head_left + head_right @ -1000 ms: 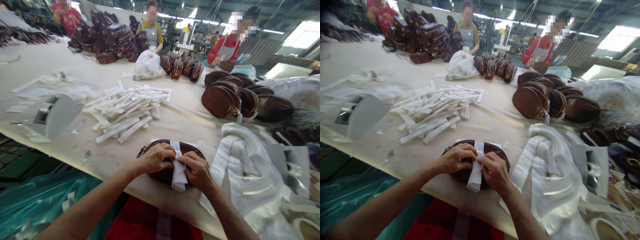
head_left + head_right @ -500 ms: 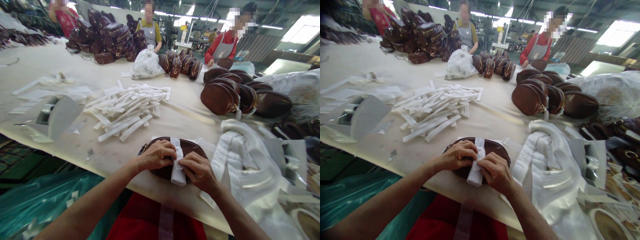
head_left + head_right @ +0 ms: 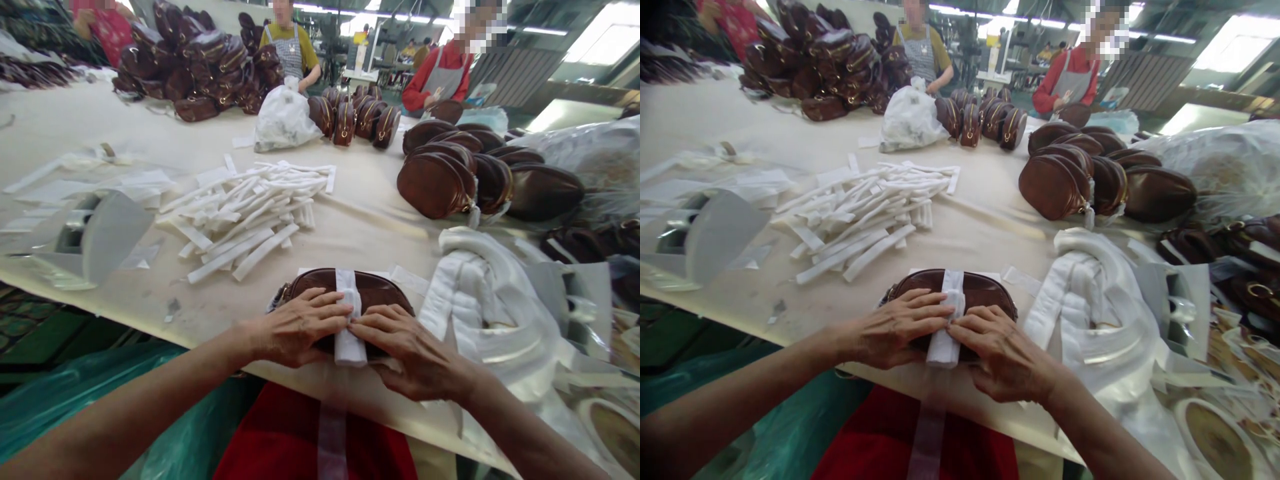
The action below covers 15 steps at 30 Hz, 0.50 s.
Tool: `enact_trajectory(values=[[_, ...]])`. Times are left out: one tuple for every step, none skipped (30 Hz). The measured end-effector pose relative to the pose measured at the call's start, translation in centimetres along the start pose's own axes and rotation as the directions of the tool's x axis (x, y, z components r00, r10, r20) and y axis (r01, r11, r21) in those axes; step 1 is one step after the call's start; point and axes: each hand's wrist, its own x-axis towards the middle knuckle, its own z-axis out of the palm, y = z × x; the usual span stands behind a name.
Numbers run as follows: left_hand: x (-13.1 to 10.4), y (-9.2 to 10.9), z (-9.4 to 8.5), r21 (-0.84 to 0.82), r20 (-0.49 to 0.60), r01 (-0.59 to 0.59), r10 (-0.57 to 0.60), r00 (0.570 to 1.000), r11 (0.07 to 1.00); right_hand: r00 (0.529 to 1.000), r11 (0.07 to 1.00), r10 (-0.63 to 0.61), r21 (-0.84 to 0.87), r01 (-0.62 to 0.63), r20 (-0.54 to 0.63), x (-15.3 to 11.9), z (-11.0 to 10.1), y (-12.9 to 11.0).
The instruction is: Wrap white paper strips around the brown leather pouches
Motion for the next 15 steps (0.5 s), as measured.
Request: enact_trajectory(values=[[-0.2, 0.1, 0.2, 0.073, 0.009, -0.019, 0.018, 1.000, 0.997, 0.999, 0.999, -0.020, -0.044, 0.022, 0.029, -0.1, -0.1, 0.3], [-0.3, 0.1, 0.6, 0.142, 0.012, -0.044, 0.043, 0.999, 0.989, 0.998, 0.995, -0.045, -0.086, 0.049, 0.051, -0.1, -0.1, 0.6], [-0.4, 0.1, 1.1, 0.203, 0.010, -0.075, 0.075, 0.997, 0.976, 0.995, 0.989, -0.072, -0.121, 0.081, 0.071, -0.2, 0.2, 1.0], [-0.6, 0.1, 1.7, 0.255, 0.009, -0.106, 0.107, 0.994, 0.961, 0.991, 0.982, -0.105, -0.147, 0.116, 0.081, -0.2, 0.8, 1.4], [-0.7, 0.0, 2.3, 0.300, -0.001, -0.129, 0.136, 0.991, 0.945, 0.987, 0.974, -0.141, -0.167, 0.152, 0.075, -0.3, 1.5, 1.9], [-0.8, -0.1, 3.0, 0.338, -0.022, -0.141, 0.158, 0.987, 0.930, 0.983, 0.965, -0.178, -0.187, 0.183, 0.044, -0.5, 2.4, 2.3], [-0.9, -0.2, 3.6, 0.370, -0.051, -0.144, 0.174, 0.983, 0.918, 0.978, 0.957, -0.207, -0.209, 0.201, -0.008, -0.7, 3.4, 2.7], [-1.0, -0.4, 4.2, 0.392, -0.077, -0.141, 0.185, 0.980, 0.909, 0.972, 0.951, -0.226, -0.232, 0.204, -0.071, -0.9, 4.3, 3.1], [-1.0, -0.5, 4.6, 0.405, -0.090, -0.141, 0.193, 0.977, 0.903, 0.964, 0.948, -0.232, -0.254, 0.193, -0.131, -1.1, 5.2, 3.4], [-1.0, -0.6, 4.8, 0.413, -0.095, -0.141, 0.197, 0.976, 0.900, 0.957, 0.946, -0.230, -0.271, 0.177, -0.177, -1.3, 5.8, 3.6], [-1.0, -0.7, 4.9, 0.417, -0.090, -0.142, 0.196, 0.976, 0.898, 0.953, 0.946, -0.220, -0.282, 0.157, -0.207, -1.5, 6.3, 3.7], [-1.0, -0.8, 4.8, 0.417, -0.081, -0.144, 0.195, 0.977, 0.897, 0.953, 0.948, -0.206, -0.286, 0.138, -0.223, -1.6, 6.5, 3.7], [-0.9, -0.8, 4.6, 0.414, -0.075, -0.146, 0.194, 0.978, 0.899, 0.952, 0.949, -0.197, -0.288, 0.126, -0.233, -1.6, 6.6, 3.6], [-0.9, -0.8, 4.4, 0.406, -0.077, -0.144, 0.191, 0.979, 0.903, 0.952, 0.949, -0.193, -0.292, 0.119, -0.237, -1.6, 6.5, 3.5], [-1.0, -0.6, 4.1, 0.394, -0.087, -0.135, 0.183, 0.979, 0.909, 0.954, 0.947, -0.187, -0.302, 0.112, -0.233, -1.6, 6.4, 3.3]])
